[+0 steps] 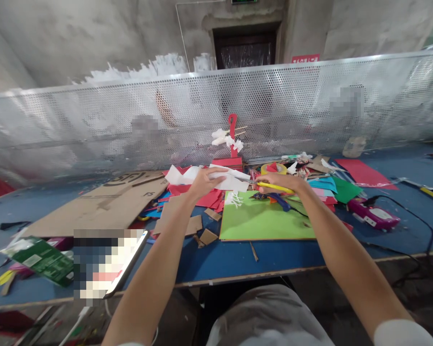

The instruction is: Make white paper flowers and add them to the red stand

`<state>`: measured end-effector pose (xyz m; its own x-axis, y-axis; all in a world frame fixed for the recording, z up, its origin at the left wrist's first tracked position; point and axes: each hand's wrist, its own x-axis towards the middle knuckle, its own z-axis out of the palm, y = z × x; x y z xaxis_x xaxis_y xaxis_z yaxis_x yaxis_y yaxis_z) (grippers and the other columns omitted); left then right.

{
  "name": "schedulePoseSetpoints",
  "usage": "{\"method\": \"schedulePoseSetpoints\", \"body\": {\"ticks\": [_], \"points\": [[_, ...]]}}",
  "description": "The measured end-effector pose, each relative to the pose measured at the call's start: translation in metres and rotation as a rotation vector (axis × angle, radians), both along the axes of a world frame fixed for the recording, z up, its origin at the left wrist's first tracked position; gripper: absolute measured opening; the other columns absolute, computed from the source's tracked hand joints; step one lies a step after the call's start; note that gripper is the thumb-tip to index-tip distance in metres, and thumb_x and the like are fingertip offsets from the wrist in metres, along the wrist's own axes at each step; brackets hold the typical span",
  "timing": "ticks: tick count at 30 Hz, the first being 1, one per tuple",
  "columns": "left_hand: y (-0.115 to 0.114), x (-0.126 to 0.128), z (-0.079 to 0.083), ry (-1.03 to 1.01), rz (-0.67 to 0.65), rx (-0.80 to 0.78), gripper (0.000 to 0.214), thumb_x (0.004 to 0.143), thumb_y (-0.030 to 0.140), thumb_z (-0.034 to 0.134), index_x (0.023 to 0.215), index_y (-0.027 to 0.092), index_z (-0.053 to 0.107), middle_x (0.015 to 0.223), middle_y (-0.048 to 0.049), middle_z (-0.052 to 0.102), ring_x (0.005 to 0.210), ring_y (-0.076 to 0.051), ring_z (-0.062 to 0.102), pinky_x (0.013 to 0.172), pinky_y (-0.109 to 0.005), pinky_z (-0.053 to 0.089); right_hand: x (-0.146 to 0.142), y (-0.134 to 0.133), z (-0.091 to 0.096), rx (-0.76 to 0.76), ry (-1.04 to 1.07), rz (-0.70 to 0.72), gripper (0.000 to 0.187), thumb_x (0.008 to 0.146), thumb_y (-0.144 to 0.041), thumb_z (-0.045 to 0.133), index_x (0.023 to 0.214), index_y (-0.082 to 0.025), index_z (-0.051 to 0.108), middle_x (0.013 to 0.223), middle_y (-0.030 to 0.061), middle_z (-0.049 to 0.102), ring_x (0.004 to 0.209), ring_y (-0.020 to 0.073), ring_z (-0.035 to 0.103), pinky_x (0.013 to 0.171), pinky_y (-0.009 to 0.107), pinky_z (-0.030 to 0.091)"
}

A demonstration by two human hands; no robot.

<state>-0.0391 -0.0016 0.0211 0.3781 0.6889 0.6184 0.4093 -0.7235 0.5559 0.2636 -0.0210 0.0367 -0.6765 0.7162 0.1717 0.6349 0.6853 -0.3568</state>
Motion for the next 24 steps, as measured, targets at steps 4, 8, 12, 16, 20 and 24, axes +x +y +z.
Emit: {"method": "schedulePoseSetpoints", "body": {"ticks": [4, 8, 12, 16, 20, 24], "points": [[-0.001, 0.003, 0.000, -0.006, -0.008, 0.002, 0.035, 0.081, 0.043, 0.070, 0.109, 0.022, 0.073, 0.113, -0.0082, 0.072, 0.105, -0.024, 0.067, 0.098, -0.039, 0.050, -0.002, -0.001, 0.003, -0.063, -0.045, 0.050, 0.040, 0.085, -0.049, 0.053, 0.106, -0.018, 0.066, 0.094, 0.0085, 0.066, 0.076, 0.0205, 0.058, 0.066, 0.028, 0.043], [0.001, 0.003, 0.000, -0.018, 0.004, 0.008, 0.035, 0.081, 0.043, 0.070, 0.109, 0.022, 0.073, 0.112, -0.0082, 0.072, 0.104, -0.024, 0.067, 0.095, -0.039, 0.051, -0.002, 0.001, 0.002, -0.045, -0.044, 0.044, 0.041, 0.084, -0.048, 0.053, 0.107, -0.017, 0.066, 0.095, 0.0098, 0.065, 0.077, 0.0222, 0.057, 0.068, 0.031, 0.043], [0.000, 0.004, -0.001, -0.010, -0.001, 0.001, 0.033, 0.081, 0.039, 0.070, 0.109, 0.022, 0.072, 0.113, -0.0080, 0.072, 0.104, -0.024, 0.067, 0.096, -0.038, 0.051, -0.001, 0.009, -0.004, -0.049, -0.030, 0.050, 0.038, 0.085, -0.048, 0.054, 0.106, -0.020, 0.067, 0.093, 0.0085, 0.067, 0.079, 0.0233, 0.058, 0.071, 0.032, 0.043], [-0.001, 0.006, -0.001, -0.004, -0.024, -0.015, 0.031, 0.082, 0.036, 0.069, 0.111, 0.022, 0.072, 0.115, -0.0074, 0.071, 0.107, -0.023, 0.066, 0.099, -0.038, 0.049, 0.002, 0.019, -0.010, -0.060, -0.014, 0.061, 0.038, 0.083, -0.050, 0.059, 0.108, -0.022, 0.068, 0.095, 0.0071, 0.069, 0.083, 0.0242, 0.060, 0.070, 0.031, 0.045], [0.000, 0.007, -0.002, -0.001, -0.047, -0.009, 0.032, 0.082, 0.036, 0.069, 0.111, 0.021, 0.072, 0.116, -0.0081, 0.071, 0.109, -0.023, 0.065, 0.101, -0.038, 0.048, 0.003, 0.020, -0.009, -0.081, -0.004, 0.072, 0.040, 0.085, -0.050, 0.057, 0.108, -0.020, 0.069, 0.097, 0.0078, 0.070, 0.080, 0.0225, 0.062, 0.066, 0.029, 0.044], [-0.001, 0.008, -0.001, -0.002, -0.048, -0.018, 0.034, 0.082, 0.038, 0.069, 0.111, 0.021, 0.072, 0.117, -0.0082, 0.070, 0.111, -0.024, 0.064, 0.102, -0.039, 0.048, 0.002, 0.016, -0.007, -0.101, 0.012, 0.064, 0.041, 0.084, -0.051, 0.057, 0.103, -0.018, 0.071, 0.095, 0.0080, 0.071, 0.078, 0.0218, 0.062, 0.064, 0.029, 0.044]]}}
